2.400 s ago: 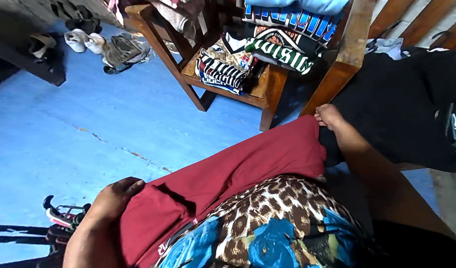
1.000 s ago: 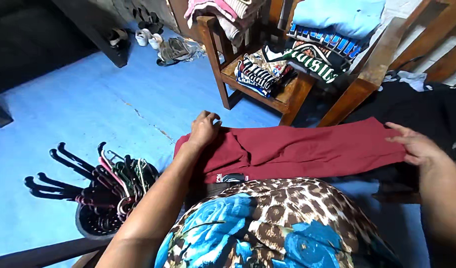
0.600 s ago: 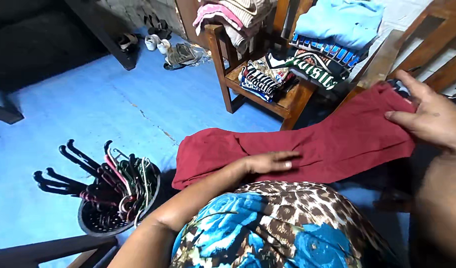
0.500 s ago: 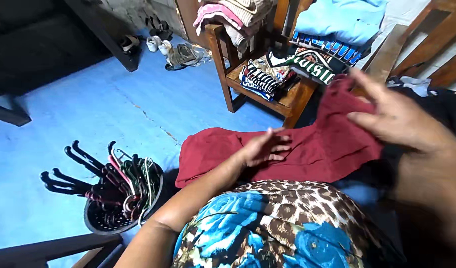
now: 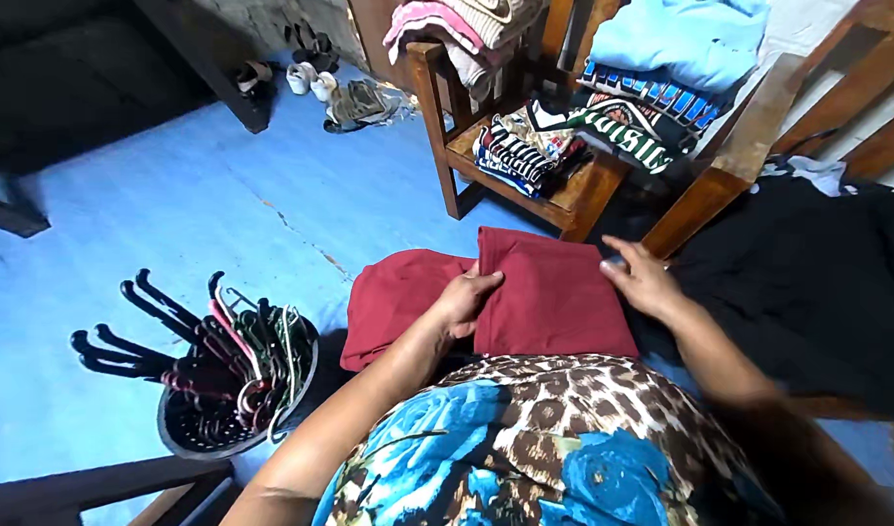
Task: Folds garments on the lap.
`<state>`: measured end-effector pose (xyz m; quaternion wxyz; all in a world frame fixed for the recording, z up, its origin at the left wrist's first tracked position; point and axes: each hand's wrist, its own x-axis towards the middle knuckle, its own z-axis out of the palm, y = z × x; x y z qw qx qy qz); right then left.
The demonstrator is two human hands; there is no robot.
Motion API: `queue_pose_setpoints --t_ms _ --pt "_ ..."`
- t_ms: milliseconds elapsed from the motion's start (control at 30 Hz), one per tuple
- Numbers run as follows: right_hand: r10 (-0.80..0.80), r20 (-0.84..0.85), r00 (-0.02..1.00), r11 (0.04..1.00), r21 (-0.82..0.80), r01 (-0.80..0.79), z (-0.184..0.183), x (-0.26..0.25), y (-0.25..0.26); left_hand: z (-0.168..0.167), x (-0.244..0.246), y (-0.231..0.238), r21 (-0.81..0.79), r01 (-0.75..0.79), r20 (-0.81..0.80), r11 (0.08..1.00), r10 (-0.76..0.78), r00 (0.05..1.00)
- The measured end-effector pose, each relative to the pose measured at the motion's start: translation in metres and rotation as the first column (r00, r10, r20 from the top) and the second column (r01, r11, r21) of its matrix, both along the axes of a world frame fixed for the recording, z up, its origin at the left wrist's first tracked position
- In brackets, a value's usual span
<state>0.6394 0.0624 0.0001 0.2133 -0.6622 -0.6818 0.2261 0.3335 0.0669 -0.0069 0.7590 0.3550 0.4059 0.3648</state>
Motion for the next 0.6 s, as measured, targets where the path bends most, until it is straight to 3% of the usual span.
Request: queue_pose_setpoints --t_ms 67,133,200,267,333,400,500,600 --pt "-0.074 -0.005 0.997 0.986 -0.148 0.073 -0.034 0.003 -0.008 -0.007 0.001 -0.002 0.033 0.032 -0.164 0.999 -0.026 0.986" --pt "-0.17 -0.117 0.978 0.971 -0.188 0.146 -0.055 0.003 -0.016 -0.008 0.002 -0.008 0.116 0.12 -0.334 0.986 -0.076 0.94" --pt "-0.261 -0.302 0.917 0.954 -0.225 0.198 -0.057 0.001 -0.025 0.009 -0.006 -0.012 0.242 0.266 -0.592 0.933 -0.075 0.803" --pt "-0.29 -0.476 0.83 0.937 -0.319 0.145 -0.053 0.0 -0.035 0.034 -0.02 -0.016 0.383 0.448 -0.778 0.808 0.021 0.628" --pt "-0.3 -0.583 0.756 0.928 -0.361 0.089 -0.049 0.001 -0.041 0.047 -0.032 -0.018 0.486 0.546 -0.809 0.682 0.115 0.576" --pt "-0.304 -0.677 0.67 0.936 -0.342 0.079 -0.041 -0.002 -0.041 0.029 -0.028 -0.017 0.503 0.65 -0.825 0.57 0.093 0.557" --pt "-0.314 -0.769 0.557 0.944 -0.316 0.094 -0.011 -0.019 -0.037 -0.026 -0.013 -0.019 0.353 0.798 -0.9 0.488 -0.056 0.432" --pt "-0.275 -0.797 0.537 0.958 -0.275 0.083 0.029 -0.051 -0.025 -0.03 -0.024 -0.014 0.397 0.77 -0.876 0.499 -0.043 0.48"
